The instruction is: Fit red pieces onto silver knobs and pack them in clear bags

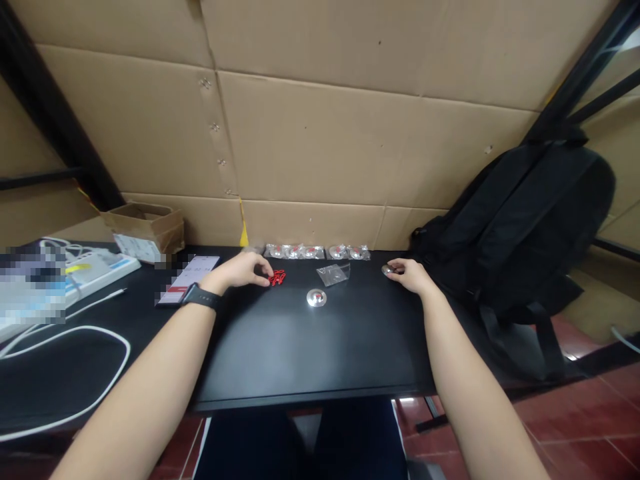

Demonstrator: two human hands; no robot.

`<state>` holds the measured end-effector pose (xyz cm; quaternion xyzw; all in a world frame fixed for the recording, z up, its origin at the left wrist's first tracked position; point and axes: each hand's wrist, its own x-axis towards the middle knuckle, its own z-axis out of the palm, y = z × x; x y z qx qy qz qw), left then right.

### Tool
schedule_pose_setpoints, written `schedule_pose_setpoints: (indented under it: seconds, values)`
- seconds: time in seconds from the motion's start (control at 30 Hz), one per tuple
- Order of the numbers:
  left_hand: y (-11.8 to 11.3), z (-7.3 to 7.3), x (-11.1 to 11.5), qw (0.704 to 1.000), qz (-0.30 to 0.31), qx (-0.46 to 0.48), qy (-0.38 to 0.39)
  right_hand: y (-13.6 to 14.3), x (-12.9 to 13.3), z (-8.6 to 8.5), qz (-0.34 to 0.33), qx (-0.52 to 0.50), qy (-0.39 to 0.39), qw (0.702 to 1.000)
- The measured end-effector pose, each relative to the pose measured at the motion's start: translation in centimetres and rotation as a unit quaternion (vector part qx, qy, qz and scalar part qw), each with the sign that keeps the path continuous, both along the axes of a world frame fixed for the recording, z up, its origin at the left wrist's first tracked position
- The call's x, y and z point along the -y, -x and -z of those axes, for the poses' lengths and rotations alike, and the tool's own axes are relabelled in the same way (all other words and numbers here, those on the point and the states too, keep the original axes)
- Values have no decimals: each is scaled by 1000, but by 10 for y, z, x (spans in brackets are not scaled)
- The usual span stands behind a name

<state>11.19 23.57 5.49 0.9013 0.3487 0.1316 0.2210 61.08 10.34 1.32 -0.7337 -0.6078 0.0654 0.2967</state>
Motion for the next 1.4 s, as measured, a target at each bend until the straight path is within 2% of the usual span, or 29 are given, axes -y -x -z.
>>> schedule_pose_setpoints:
  seconds: [0.1,0.27,0.4,0.67,0.83,1.07,1.2,1.3,1.4]
  values:
    - [-13,7,5,1000,0,17,-9,-2,1,0,3,-5,6,1000]
    - [-37,14,14,993,-39,9,-111,-1,3,-1,20,12,-3,1000]
    - [-45,17,21,984,-67,-9,-166,0,0,2,18,19,-15,1000]
    - [-50,11,30,980,-64,-16,-187,-8,-5,10,19,5,-21,1000]
    - [-54,3,37,975,-95,26,-200,-6,-6,9,25,11,-17,999]
    - [-58,-4,42,983,-78,81,-148,-5,-5,8,28,-8,-28,999]
    - [-60,-3,41,984,-57,94,-137,-4,-4,5,30,-48,-70,996]
    - [-64,-5,46,980,-53,124,-148,8,-3,-4,-6,-99,-128,987]
    - [-71,-9,57,972,-40,193,-129,41,2,-20,-63,-104,-178,976]
